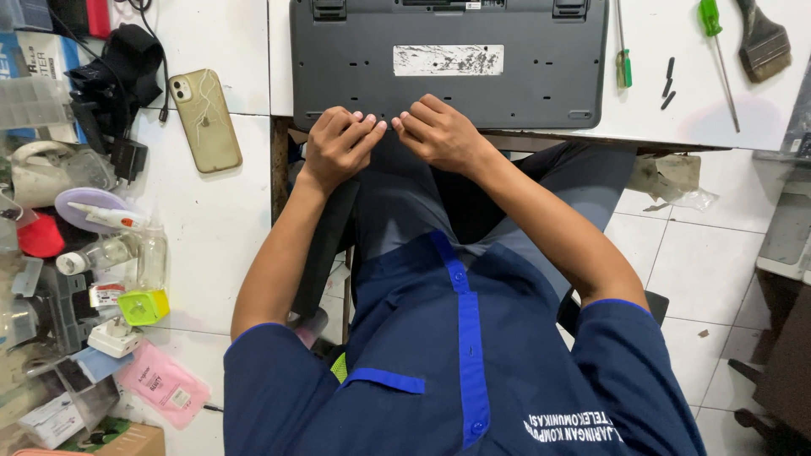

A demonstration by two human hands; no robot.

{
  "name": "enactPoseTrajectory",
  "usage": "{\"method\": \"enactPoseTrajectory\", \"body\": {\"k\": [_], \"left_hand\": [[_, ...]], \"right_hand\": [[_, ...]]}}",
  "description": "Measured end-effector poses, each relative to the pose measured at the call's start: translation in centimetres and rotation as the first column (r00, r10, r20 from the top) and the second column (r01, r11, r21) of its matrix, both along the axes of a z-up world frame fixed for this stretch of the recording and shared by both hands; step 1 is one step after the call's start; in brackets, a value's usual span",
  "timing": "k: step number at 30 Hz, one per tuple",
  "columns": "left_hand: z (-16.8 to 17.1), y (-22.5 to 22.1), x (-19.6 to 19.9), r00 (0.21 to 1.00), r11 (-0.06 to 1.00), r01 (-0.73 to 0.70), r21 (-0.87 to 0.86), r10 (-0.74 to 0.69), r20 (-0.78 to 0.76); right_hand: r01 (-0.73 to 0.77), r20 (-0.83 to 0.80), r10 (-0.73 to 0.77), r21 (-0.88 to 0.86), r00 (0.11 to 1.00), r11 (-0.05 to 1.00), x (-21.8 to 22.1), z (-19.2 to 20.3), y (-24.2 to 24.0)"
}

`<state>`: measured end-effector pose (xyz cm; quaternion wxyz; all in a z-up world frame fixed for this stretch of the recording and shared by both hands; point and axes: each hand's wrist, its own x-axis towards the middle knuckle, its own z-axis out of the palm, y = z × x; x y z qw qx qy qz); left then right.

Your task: Reassembling a computer keyboard by aligning the top and bottom casing and snapping them together by hand.

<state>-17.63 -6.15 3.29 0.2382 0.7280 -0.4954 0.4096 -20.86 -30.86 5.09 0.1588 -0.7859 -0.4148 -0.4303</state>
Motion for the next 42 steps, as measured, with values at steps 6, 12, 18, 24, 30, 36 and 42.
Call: {"method": "enactPoseTrajectory", "body": {"k": [6, 12, 18, 24, 30, 36, 42], "left_hand": [[1.6, -0.1, -0.1, 0.999, 0.99, -0.004, 0.14, -0.001, 0.034], [1.5, -0.6, -0.1, 0.998, 0.979, 0.043, 0.2, -0.051, 0.036], [-0.5, 0.5, 0.2, 0.998, 0.976, 0.022, 0.215, -0.033, 0.047], [1.4, -1.1, -0.1, 0.997, 0.978, -0.026, 0.206, 0.012, 0.07], [1.7, -5.7, -0.8, 0.998, 0.99, -0.025, 0.141, 0.018, 0.056], [1.7, -6.1, -1.2, 0.998, 0.985, -0.027, 0.172, 0.018, 0.053], [2.4, -5.2, -0.9, 0.997, 0.984, -0.012, 0.179, -0.001, 0.073]], "right_hand": [[-0.026, 0.0, 0.026, -0.021, 1.0, 0.999, -0.3, 0.3, -0.5], [-0.012, -0.078, 0.013, 0.012, 0.997, 1.0, -2.7, 1.3, -3.8], [0.089, -0.084, -0.084, 0.058, 0.993, 0.994, -5.1, -1.6, -10.4], [0.106, -0.042, -0.102, 0.094, 0.994, 0.99, -4.8, -1.9, -10.7], [0.102, -0.036, -0.099, 0.087, 0.994, 0.991, -4.6, -0.3, -9.0], [0.132, -0.044, -0.129, 0.077, 0.991, 0.988, -5.4, 2.1, -8.7], [0.177, -0.126, -0.165, 0.085, 0.978, 0.981, -8.0, 0.1, -13.6]]}}
